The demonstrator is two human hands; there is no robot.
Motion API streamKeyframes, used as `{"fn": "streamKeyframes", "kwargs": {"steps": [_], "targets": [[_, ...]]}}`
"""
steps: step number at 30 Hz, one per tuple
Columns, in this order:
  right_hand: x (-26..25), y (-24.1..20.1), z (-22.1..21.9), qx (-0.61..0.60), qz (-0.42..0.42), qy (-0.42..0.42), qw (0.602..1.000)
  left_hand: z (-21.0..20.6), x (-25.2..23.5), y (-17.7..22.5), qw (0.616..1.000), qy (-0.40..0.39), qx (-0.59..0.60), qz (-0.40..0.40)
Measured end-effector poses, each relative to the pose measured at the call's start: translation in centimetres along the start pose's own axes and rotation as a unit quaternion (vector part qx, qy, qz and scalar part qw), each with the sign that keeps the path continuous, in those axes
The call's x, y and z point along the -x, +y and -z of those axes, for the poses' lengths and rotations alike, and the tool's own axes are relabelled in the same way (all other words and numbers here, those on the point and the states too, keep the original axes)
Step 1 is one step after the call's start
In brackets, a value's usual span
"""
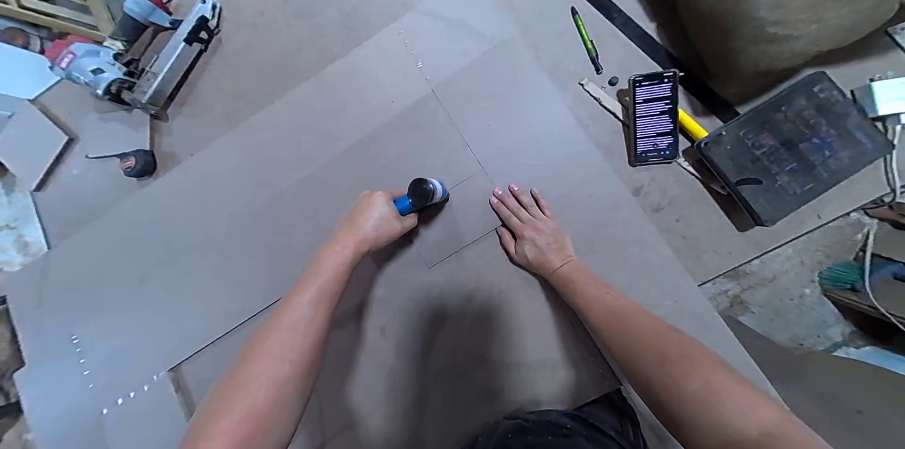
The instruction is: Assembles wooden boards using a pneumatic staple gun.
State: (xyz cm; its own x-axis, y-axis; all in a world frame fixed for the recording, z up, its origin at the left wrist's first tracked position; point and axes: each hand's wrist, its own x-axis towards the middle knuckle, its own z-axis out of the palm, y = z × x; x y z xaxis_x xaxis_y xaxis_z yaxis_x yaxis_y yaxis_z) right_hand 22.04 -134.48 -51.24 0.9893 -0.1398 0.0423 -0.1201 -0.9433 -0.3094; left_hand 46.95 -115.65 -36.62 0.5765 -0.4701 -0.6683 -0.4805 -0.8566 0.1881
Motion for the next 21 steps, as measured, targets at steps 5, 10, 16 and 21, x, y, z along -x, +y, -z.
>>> {"fn": "streamKeyframes", "kwargs": {"steps": [5,10,16,21], "targets": [[0.0,0.1,0.0,-0.001,-0.003,0.002,1.000,0.5,-1.1,2.6,1.000,-0.004,-0.011,0.000],[0.0,0.1,-0.1,-0.009,-0.008,0.016,1.000,1.0,-1.9,5.0,1.000,-0.008,-0.011,0.002],[0.2,0.1,0.4,-0.019,-0.017,0.011,1.000,-0.1,-2.1,5.8,0.999,0.039,0.006,-0.006],[0.1,0.1,0.3,-0.017,-0.016,0.002,1.000,-0.6,-2.5,5.9,0.998,0.053,0.015,0.010]]}}
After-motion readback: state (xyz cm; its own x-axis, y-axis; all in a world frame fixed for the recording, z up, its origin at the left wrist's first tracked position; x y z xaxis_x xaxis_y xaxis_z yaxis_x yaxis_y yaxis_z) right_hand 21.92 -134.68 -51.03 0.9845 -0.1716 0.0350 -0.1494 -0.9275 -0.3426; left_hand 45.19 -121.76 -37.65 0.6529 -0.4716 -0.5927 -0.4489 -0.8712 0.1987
